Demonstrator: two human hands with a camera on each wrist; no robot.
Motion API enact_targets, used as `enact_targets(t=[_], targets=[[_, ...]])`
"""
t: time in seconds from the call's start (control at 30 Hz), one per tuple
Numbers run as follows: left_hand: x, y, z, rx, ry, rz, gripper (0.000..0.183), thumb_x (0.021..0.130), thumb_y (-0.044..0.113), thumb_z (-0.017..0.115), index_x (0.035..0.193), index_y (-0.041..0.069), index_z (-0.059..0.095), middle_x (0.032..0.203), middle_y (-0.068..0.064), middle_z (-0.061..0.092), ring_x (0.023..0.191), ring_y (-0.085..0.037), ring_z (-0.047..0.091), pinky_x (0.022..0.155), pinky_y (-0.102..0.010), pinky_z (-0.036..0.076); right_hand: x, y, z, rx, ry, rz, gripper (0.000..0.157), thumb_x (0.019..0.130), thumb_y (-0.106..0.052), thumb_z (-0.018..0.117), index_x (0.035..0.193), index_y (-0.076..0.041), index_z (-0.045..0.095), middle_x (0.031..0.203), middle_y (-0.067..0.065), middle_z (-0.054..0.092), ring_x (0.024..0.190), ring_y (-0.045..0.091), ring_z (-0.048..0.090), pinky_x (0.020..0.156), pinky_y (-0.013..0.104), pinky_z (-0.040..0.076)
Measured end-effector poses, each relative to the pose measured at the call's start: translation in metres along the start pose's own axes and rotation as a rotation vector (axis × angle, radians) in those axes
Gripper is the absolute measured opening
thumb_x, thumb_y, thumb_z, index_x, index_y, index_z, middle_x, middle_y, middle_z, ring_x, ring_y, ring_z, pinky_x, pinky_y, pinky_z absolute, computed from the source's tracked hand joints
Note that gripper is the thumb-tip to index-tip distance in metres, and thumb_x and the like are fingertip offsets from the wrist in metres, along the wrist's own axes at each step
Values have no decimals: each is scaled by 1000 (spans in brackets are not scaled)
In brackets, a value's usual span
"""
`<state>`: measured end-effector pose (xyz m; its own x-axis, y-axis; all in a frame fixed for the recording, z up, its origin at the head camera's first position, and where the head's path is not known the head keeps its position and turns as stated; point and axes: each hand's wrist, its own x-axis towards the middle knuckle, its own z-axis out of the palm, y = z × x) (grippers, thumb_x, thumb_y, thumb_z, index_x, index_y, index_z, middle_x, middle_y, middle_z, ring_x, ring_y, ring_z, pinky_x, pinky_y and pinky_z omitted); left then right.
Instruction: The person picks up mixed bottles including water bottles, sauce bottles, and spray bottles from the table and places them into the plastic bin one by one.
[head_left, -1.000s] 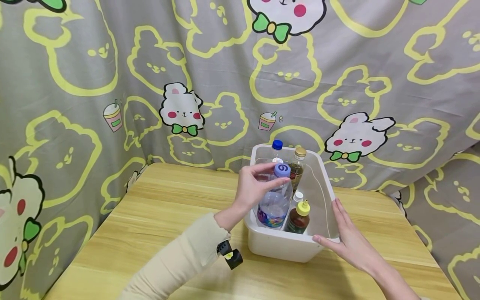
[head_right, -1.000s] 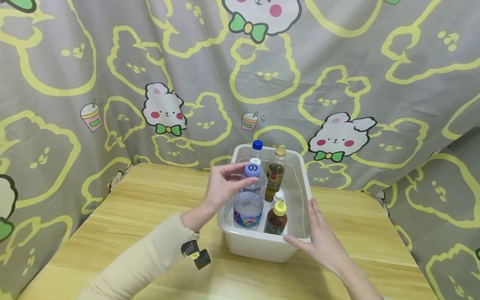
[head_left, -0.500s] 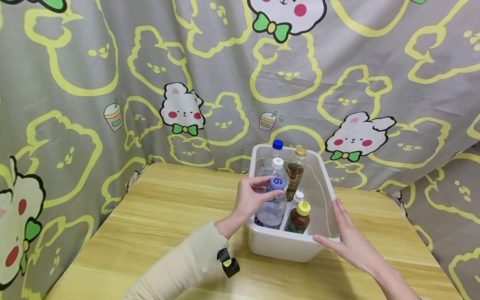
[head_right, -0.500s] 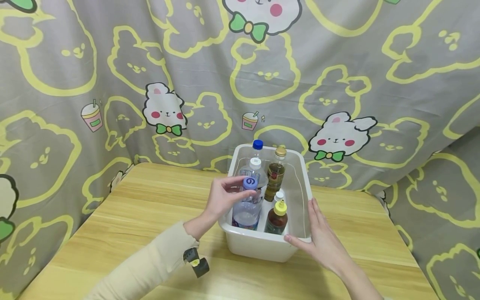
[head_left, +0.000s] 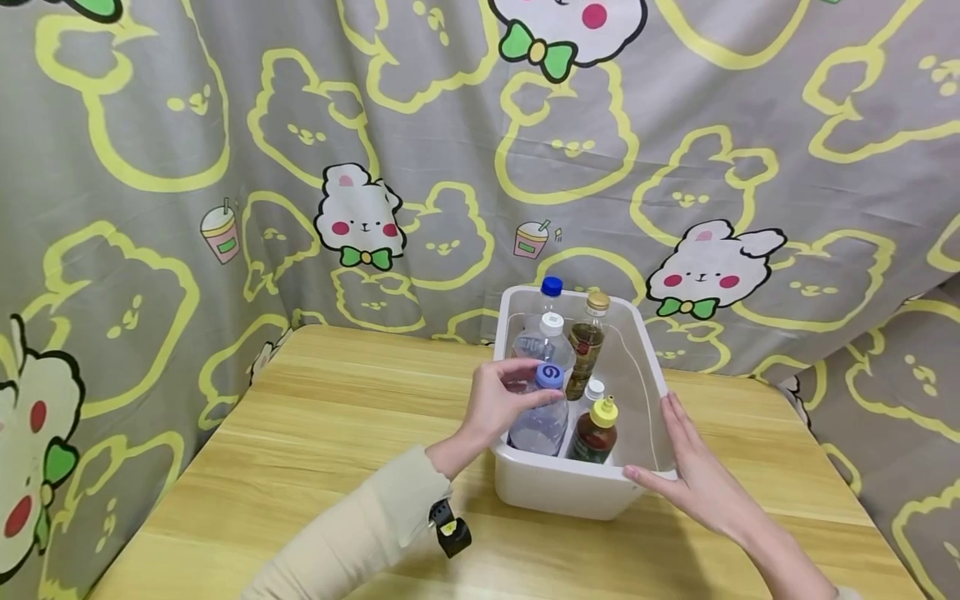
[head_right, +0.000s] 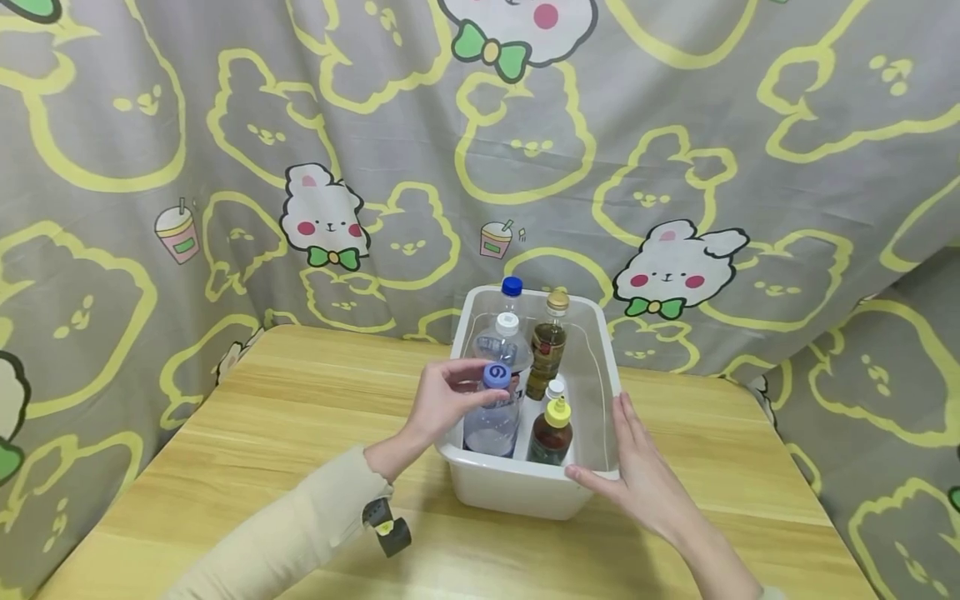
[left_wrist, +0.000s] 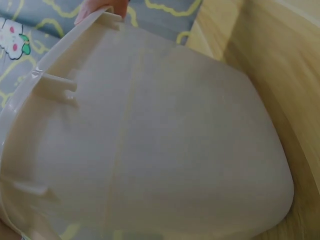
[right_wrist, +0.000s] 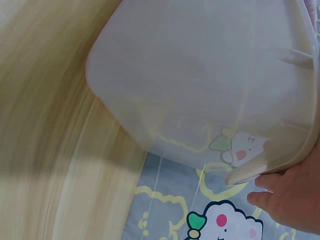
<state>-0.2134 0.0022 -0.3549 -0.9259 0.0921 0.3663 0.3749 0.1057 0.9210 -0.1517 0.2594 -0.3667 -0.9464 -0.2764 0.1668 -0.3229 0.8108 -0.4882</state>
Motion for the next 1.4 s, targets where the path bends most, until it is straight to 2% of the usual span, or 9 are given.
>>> enact_targets(t=[0.23,0.5,0.77,0.9,1.13,1.4], targets=[[0,-2,-1,41,-27,14,35,62,14,80,94,4,67,87,-6,67,72,-9,62,67,-26,51,1,-1,-1,-13,-11,9,101,77,-44,64,141,-3,-3,146,16,-9,123,50,15,87,65,24],[0,-4,-2,68,-64,14,35,63,13,79,94,3,66,89,-6,66,75,-9,62,69,-25,51,1,-1,0,-11,-7,0,101,77,-44,65,141,-2,-2,146,17,-8,124,50,14,88,65,24],[0,-5,-3,74,-99,13,33,64,11,79,91,2,64,88,-6,64,78,-13,63,74,-35,51,1,-1,-1,-10,-4,-3,101,77,-43,65,141,-2,-2,145,17,-8,124,49,14,88,65,23],[-1,-4,-4,105,-110,8,31,64,11,79,90,3,63,87,-5,64,77,-12,62,73,-32,51,1,-1,-1,-10,-4,-5,101,77,-43,65,141,-2,-2,145,18,-7,124,49,15,88,65,24],[0,-3,-4,169,-141,59,35,65,10,79,93,2,60,88,-7,63,78,-15,62,71,-25,51,1,-1,-1,-11,-8,-5,101,77,-43,65,141,-2,-2,145,18,-7,124,50,14,88,65,24],[0,-4,-4,172,-176,79,32,65,9,78,94,2,63,91,-8,64,77,-14,62,69,-20,50,2,-1,-2,-12,-6,-6,100,77,-43,65,141,-2,-2,146,17,-7,124,49,14,88,65,24]])
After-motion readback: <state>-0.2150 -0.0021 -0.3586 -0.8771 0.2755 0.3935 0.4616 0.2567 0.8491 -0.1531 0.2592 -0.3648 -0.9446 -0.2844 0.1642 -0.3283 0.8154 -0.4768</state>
